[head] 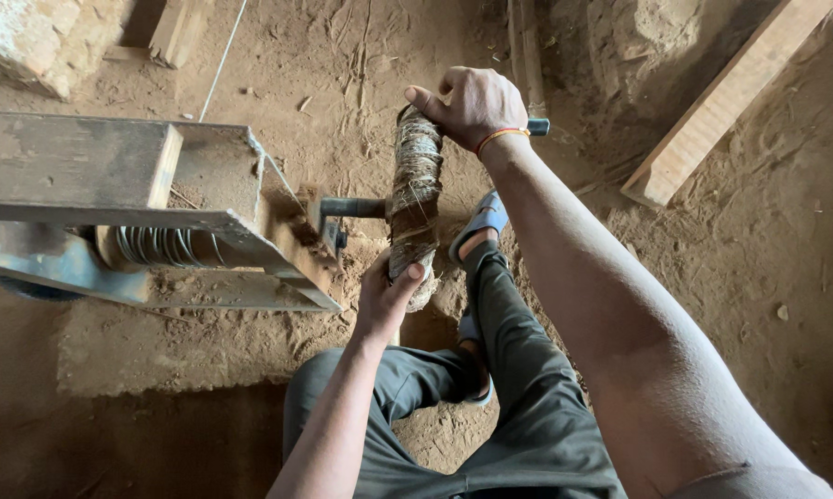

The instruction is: The person winds rope onto a manual wooden winch by rotating the handle with one hand and guiding the rope onto the spool with the other hand.

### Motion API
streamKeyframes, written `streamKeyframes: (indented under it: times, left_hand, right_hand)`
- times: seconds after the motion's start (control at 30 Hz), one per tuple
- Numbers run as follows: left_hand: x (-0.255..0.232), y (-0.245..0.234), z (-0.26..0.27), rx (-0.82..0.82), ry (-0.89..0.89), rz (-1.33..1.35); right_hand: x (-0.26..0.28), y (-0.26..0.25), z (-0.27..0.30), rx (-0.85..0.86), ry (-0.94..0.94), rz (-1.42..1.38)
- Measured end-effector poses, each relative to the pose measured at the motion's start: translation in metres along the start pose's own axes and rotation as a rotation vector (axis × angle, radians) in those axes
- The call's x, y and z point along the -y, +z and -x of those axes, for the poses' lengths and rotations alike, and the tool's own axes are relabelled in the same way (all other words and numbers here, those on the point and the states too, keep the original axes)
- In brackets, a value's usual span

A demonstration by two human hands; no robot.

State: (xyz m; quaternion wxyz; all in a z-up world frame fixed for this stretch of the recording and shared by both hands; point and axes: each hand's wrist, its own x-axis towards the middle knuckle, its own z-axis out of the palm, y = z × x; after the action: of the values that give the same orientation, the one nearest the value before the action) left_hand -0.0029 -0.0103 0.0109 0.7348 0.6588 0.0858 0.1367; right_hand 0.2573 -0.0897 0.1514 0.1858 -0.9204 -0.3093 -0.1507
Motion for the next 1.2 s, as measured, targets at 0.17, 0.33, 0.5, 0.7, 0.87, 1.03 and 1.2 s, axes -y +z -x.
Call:
streamKeyframes:
  times: [0.17,0.33,0.5,0.7,0.87,1.03,1.2]
  left_hand:
    - [-0.004,0.004,0.0,-0.008,-0.031,0.022]
    - [-0.011,0.006,-0.001,-0.04,-0.048,0.05]
    - [-0.013,0.007,-0.003,-0.01,-0.07,0.197]
    - [-0.027,0.013,-0.008,-0.039,0.056,0.167]
    - [-0.027,0.015,-0.014,-0.028,-0.019,0.265]
    - [-0.013,0.003,-0.009,0.051,0.054,0.143]
    - [-0.008,-0.002,-0.006,-0.012,0.091,0.03]
  right_hand:
    - [0.0,0.0,-0.001,0.04,0.039,-0.013]
    - [-0.002,0.005,-0.006,0.034,0.038,-0.013]
    - [-0.005,0.007,-0.006,0.042,0.062,-0.025]
    - [-0.007,0.011,-0.011,0.052,0.042,-0.025]
    - [-0.01,0.017,-0.016,0.059,0.072,-0.028]
    - [-0.015,0.026,-0.021,0.076,0.065,-0.031]
    - [-0.019,0.036,-0.028,0.08,0.068,-0.033]
